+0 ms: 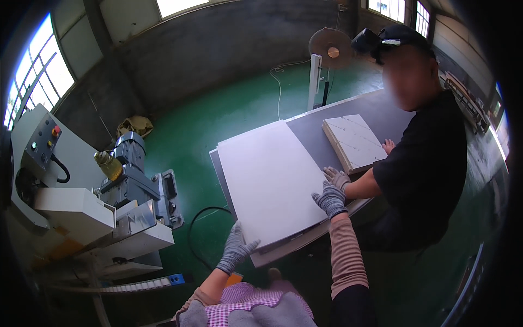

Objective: The person feeds boards into a machine, walks along the conveyor system to where another person is stacking processed items, and handles small wooden panels on a work table.

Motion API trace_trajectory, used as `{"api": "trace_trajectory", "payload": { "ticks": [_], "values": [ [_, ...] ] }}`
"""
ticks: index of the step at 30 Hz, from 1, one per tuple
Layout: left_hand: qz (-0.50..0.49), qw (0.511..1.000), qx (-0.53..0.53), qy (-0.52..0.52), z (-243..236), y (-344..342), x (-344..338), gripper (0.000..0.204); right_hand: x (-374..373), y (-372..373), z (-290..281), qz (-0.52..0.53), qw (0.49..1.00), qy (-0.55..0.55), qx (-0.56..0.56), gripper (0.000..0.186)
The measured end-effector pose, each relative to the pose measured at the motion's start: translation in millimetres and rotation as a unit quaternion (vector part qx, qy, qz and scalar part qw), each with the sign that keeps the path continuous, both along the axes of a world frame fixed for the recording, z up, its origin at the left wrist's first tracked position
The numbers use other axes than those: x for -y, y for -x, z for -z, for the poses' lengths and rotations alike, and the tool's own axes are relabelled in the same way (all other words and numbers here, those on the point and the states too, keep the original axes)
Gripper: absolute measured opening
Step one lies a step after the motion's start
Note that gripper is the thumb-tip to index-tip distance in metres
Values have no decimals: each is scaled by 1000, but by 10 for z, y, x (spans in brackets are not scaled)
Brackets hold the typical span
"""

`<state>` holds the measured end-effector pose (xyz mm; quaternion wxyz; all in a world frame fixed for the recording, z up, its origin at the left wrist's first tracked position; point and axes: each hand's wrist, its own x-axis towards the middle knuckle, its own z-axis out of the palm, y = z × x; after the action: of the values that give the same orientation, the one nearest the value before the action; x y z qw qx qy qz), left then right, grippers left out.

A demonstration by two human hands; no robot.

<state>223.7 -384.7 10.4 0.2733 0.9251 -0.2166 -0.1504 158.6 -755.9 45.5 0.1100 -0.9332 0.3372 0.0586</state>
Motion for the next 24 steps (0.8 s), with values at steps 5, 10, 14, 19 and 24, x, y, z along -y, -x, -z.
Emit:
{"api": "trace_trajectory", "payload": {
  "ticks": [5, 10, 14, 19, 24],
  "values": [
    [108, 987, 114, -14, 347, 73, 208, 104, -403, 119, 393, -27, 995, 76, 64, 81],
    [105, 988, 99, -57, 90, 76, 252, 95, -918, 254, 516, -9, 991, 86, 101, 76],
    [148, 984, 98, 19, 107, 115, -172, 89, -1330, 255, 744, 20, 980, 97, 173, 80],
    [92, 989, 114, 24, -217, 354, -1249, 78, -1937, 369, 709, 21, 969, 74, 236, 85],
    [-38, 972, 227, -48, -163, 274, -2225, 70, -2281, 627, 677, 46, 968, 46, 243, 84]
  ]
}}
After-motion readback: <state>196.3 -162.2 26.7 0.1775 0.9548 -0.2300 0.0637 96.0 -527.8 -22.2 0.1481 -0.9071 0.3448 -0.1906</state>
